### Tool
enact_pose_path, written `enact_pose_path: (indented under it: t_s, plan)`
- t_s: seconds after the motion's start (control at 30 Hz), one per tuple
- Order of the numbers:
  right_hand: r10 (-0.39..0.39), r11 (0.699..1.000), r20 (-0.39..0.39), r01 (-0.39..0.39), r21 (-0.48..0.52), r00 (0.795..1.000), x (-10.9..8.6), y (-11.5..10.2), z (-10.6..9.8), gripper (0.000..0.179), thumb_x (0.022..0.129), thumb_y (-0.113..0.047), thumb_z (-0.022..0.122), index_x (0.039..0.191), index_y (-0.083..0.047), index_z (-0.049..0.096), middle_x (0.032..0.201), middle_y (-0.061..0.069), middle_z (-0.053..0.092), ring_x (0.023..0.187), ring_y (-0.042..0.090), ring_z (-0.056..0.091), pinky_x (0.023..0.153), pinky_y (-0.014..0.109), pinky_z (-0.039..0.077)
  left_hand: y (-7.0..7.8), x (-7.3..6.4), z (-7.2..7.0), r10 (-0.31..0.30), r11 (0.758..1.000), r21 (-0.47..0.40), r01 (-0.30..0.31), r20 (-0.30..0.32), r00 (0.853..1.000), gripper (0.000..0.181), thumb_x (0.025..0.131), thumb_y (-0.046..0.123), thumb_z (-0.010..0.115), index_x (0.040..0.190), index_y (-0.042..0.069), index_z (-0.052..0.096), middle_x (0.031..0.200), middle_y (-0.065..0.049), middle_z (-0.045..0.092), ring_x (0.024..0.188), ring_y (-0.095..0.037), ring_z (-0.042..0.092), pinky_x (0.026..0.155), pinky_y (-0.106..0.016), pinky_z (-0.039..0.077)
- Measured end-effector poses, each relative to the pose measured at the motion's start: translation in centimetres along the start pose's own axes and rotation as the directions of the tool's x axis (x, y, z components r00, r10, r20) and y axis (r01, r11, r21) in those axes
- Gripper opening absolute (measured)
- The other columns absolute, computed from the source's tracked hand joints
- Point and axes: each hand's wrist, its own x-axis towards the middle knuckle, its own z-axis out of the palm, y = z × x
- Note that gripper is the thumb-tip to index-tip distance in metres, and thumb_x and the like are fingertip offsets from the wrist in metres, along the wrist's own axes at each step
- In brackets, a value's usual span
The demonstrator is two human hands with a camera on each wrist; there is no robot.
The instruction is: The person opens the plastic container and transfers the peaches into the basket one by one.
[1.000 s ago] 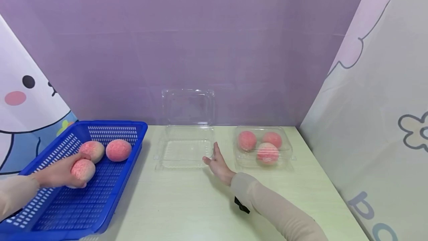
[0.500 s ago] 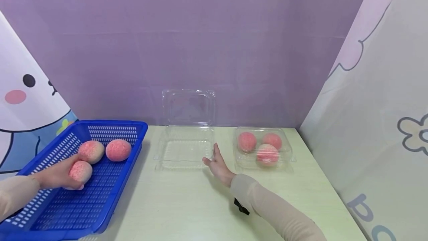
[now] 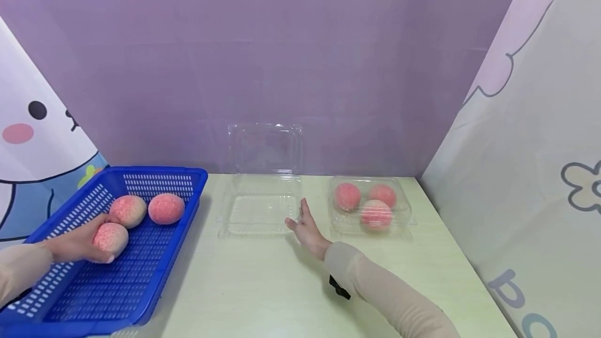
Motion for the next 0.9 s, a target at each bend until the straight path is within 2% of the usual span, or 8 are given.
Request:
enact_pose_path:
  t_s: [0.3, 0.63, 0.8, 0.9]
  plan:
    - [0.009, 0.999, -0.02, -0.01, -0.041, 1.0, 0.9, 1.4, -0.2, 0.077, 0.095, -0.013, 0.045, 0.146, -0.011, -0.012, 0.154, 0.008, -0.007, 0.141, 0.03, -0.003, 0.112, 0.052, 0.006, 0.0, 0.1, -0.1, -0.012, 1.0, -0.025, 0.013, 0.018, 1.0, 0.09, 0.073, 0.023, 0.075, 0.128, -0.012, 0.012, 0.117, -0.033, 0.038, 0.098, -0.038, 0.047, 0.078, -0.045, 0.048]
    - [0.019, 1.0, 0.003, -0.019, -0.007, 1.0, -0.6, -0.8, 0.1, 0.079, 0.093, -0.012, 0.049, 0.145, -0.005, -0.01, 0.153, 0.015, -0.007, 0.14, 0.034, -0.004, 0.111, 0.053, 0.005, -0.1, 0.2, -0.1, -0.001, 0.999, -0.038, 0.001, -0.001, 1.0, 0.089, 0.071, 0.02, 0.077, 0.126, -0.012, 0.016, 0.113, -0.03, 0.041, 0.096, -0.035, 0.049, 0.075, -0.04, 0.049]
    - [0.011, 1.0, -0.012, -0.011, -0.026, 1.0, 0.5, 0.7, 0.0, 0.079, 0.093, -0.014, 0.049, 0.145, -0.006, -0.01, 0.153, 0.015, -0.008, 0.14, 0.034, -0.005, 0.112, 0.052, 0.004, 0.0, 0.1, -0.1, -0.01, 0.998, -0.069, 0.011, 0.011, 1.0, 0.086, 0.071, 0.016, 0.076, 0.125, -0.011, 0.015, 0.112, -0.029, 0.041, 0.095, -0.033, 0.049, 0.075, -0.039, 0.049]
    - [0.006, 0.999, -0.029, -0.007, -0.034, 1.0, 0.1, 0.2, 0.2, 0.079, 0.093, -0.013, 0.049, 0.145, -0.004, -0.009, 0.153, 0.017, -0.007, 0.139, 0.035, -0.004, 0.112, 0.052, 0.003, 0.2, 0.2, -0.2, -0.028, 0.998, -0.064, 0.029, 0.016, 0.999, 0.088, 0.071, 0.017, 0.075, 0.126, -0.012, 0.014, 0.113, -0.03, 0.04, 0.095, -0.035, 0.048, 0.076, -0.042, 0.049]
